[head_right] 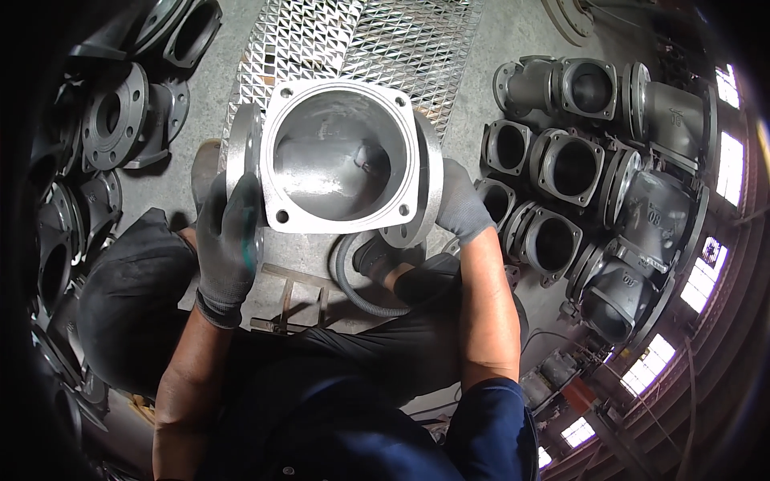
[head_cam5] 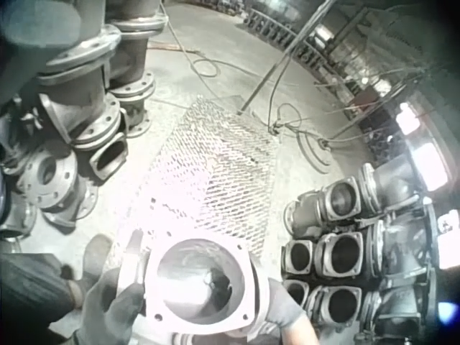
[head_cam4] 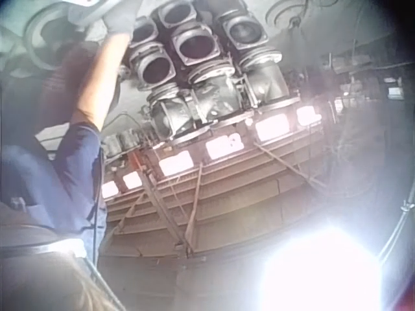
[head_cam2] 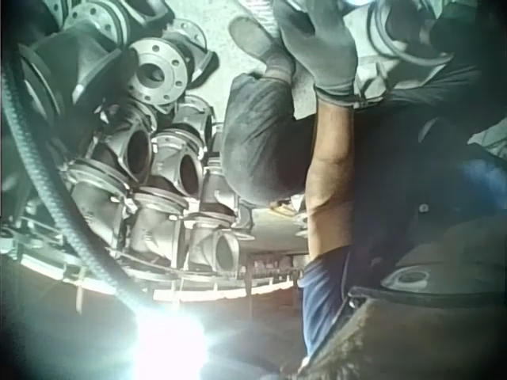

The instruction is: The person holds a metal casting and uses a die grinder to smooth the internal and external surfaces. They rotate the casting several times to reach different areas, including the inner bore and the outer flange, before setting it aside and picking up another one.

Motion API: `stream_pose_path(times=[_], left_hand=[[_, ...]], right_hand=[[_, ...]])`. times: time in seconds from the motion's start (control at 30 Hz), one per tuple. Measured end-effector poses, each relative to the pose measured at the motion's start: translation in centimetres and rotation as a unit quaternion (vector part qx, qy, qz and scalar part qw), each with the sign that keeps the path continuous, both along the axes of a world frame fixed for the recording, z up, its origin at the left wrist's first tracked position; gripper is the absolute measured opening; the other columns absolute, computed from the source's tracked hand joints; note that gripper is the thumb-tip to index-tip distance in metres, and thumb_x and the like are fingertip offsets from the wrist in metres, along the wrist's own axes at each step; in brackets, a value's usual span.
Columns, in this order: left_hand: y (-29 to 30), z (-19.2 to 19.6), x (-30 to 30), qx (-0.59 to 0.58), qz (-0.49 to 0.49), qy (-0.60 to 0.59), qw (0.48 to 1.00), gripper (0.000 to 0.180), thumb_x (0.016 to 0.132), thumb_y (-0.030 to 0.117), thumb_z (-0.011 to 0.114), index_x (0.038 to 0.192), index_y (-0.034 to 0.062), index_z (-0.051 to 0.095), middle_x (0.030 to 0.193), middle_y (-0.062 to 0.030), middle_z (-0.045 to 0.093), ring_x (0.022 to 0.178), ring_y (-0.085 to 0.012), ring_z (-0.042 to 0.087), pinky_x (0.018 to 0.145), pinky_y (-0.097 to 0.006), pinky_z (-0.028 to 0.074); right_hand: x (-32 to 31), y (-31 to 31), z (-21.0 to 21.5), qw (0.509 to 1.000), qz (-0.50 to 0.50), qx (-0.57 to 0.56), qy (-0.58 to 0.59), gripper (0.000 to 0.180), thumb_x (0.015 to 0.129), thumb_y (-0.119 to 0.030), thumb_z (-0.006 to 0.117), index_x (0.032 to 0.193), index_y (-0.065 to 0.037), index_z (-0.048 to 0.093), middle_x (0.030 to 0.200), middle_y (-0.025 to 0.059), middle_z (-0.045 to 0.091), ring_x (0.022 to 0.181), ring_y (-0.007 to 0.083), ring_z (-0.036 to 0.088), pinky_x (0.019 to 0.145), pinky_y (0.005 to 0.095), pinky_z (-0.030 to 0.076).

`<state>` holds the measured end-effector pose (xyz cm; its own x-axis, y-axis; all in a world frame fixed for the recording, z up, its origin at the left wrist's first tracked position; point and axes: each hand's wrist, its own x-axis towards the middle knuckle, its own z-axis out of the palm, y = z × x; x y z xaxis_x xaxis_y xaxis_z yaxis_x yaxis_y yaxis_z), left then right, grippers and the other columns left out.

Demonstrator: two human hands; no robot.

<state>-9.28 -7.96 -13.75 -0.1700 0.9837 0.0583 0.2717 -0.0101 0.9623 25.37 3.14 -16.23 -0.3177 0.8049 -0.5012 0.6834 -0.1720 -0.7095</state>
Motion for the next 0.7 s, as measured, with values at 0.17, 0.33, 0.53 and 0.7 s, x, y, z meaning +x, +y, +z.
stream_pose_path(times=[0.17,0.33,0.53,0.7], left_hand=[[0.3,-0.2,-0.5,0.042,-0.049,0.116,0.991,0.034,0.113,0.005,0.061,0.145,-0.0069,0.061,0.126,-0.0155,0.074,0.109,-0.0160,0.075,0.086,-0.027,0.064],[-0.2,0.0,-0.2,-0.035,-0.022,0.000,0.999,0.033,0.114,0.008,0.059,0.143,-0.0080,0.063,0.127,-0.0161,0.074,0.110,-0.0181,0.075,0.091,-0.030,0.064],[-0.5,0.1,-0.2,-0.099,0.000,-0.027,0.995,0.034,0.114,0.011,0.060,0.141,-0.0094,0.065,0.127,-0.0162,0.074,0.110,-0.0188,0.075,0.093,-0.031,0.063],[-0.8,0.0,0.0,-0.126,0.009,-0.095,0.987,0.039,0.106,-0.002,0.063,0.145,-0.0084,0.064,0.136,-0.0280,0.068,0.120,-0.0418,0.071,0.102,-0.045,0.060]], right_hand=[[0.6,0.2,-0.8,0.999,-0.023,0.008,0.029,0.037,0.094,-0.012,0.083,0.128,0.003,0.077,0.114,0.0176,0.083,0.105,0.0231,0.079,0.093,0.0371,0.062],[0.8,-0.4,0.0,1.000,-0.010,0.000,0.013,0.040,0.093,-0.015,0.086,0.128,0.001,0.077,0.116,0.0191,0.082,0.106,0.0236,0.079,0.093,0.0367,0.062],[-1.6,-0.3,2.4,0.999,-0.043,-0.015,-0.007,0.036,0.095,-0.008,0.082,0.129,0.004,0.076,0.119,0.0170,0.083,0.107,0.0223,0.079,0.092,0.0339,0.062],[-0.4,-0.3,1.9,0.999,0.013,0.008,-0.033,0.039,0.096,-0.011,0.082,0.132,0.002,0.075,0.119,0.0155,0.083,0.106,0.0191,0.077,0.093,0.0346,0.061]])
